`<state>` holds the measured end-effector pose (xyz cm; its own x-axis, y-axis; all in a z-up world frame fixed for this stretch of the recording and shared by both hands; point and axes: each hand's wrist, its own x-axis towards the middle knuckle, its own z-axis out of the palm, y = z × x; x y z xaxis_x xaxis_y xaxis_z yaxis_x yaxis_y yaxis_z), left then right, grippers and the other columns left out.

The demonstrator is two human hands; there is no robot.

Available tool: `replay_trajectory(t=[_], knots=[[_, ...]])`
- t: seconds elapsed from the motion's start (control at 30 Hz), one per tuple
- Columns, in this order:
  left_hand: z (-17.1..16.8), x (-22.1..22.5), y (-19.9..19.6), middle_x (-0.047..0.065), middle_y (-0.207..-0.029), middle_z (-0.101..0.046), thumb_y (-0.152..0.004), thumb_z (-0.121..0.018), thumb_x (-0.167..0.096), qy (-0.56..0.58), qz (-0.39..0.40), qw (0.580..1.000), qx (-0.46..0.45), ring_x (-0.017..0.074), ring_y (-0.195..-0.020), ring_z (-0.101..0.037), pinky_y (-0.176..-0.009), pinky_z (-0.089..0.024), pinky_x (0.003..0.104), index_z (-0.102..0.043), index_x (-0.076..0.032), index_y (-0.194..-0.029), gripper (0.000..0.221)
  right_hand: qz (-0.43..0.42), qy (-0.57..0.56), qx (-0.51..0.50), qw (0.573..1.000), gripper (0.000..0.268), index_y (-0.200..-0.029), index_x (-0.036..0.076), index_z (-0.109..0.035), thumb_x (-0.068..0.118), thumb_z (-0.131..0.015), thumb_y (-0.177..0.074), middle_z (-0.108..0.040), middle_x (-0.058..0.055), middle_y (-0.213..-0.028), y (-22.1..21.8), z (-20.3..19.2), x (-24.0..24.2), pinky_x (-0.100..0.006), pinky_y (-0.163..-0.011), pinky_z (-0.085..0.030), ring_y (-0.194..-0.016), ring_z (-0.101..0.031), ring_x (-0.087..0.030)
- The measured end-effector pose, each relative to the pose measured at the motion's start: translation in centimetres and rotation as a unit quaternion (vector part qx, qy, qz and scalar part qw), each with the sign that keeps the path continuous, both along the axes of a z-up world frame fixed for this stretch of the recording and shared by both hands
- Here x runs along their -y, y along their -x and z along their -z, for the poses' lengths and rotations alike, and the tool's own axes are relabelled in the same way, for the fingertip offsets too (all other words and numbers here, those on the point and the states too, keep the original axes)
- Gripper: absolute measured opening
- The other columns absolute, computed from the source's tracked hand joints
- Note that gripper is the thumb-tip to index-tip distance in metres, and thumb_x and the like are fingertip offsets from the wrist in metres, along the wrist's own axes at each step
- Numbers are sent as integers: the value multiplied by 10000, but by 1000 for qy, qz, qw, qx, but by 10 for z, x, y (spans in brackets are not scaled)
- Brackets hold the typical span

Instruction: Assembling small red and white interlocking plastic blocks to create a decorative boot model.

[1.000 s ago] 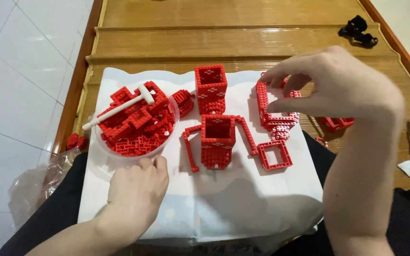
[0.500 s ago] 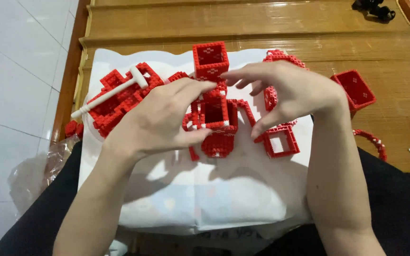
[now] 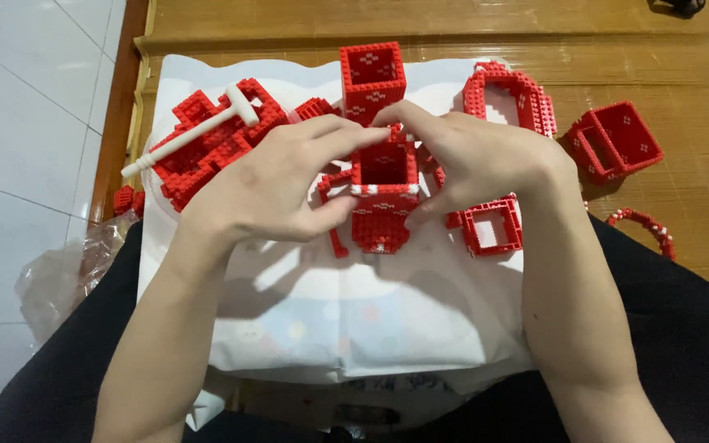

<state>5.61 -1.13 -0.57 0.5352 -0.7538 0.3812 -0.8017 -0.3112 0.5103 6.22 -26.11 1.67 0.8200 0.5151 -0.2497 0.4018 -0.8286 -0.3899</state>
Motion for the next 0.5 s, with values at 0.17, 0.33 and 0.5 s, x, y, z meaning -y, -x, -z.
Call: replay_trajectory(t=[0.17, 0.33, 0.5], knots=[[1, -3, -3, 204, -1196, -670, -721, -620, -146, 13, 13, 1000, -5, 305, -980, -668, -875, -552, 392, -577, 21, -1359, 661, -53, -68, 15, 996, 1094, -1413, 124, -429, 174, -984, -471, -778, -108, -1000, -5, 8, 8, -400, -590, -599, -774, -758, -266], [1, -1, -3, 190, -1190, -675, -690, -616, -109, 16, 13, 1000, -13, 300, -981, -675, -884, -562, 381, -575, 26, -1347, 671, -132, -172, 66, 974, 1042, -1316, 76, -417, 100, -981, -440, -726, -180, -1198, -13, 18, 19, -405, -743, -666, -893, -770, -307], [4, 3, -1, 167, -1150, -711, -711, -701, -102, 29, -4, 999, -14, 280, -992, -705, -899, -580, 369, -572, 22, -1212, 532, -111, -226, 39, 967, 893, -1233, 70, -486, 37, -961, -477, -652, -79, -1222, -15, 25, 24, -370, -788, -670, -908, -732, -243]])
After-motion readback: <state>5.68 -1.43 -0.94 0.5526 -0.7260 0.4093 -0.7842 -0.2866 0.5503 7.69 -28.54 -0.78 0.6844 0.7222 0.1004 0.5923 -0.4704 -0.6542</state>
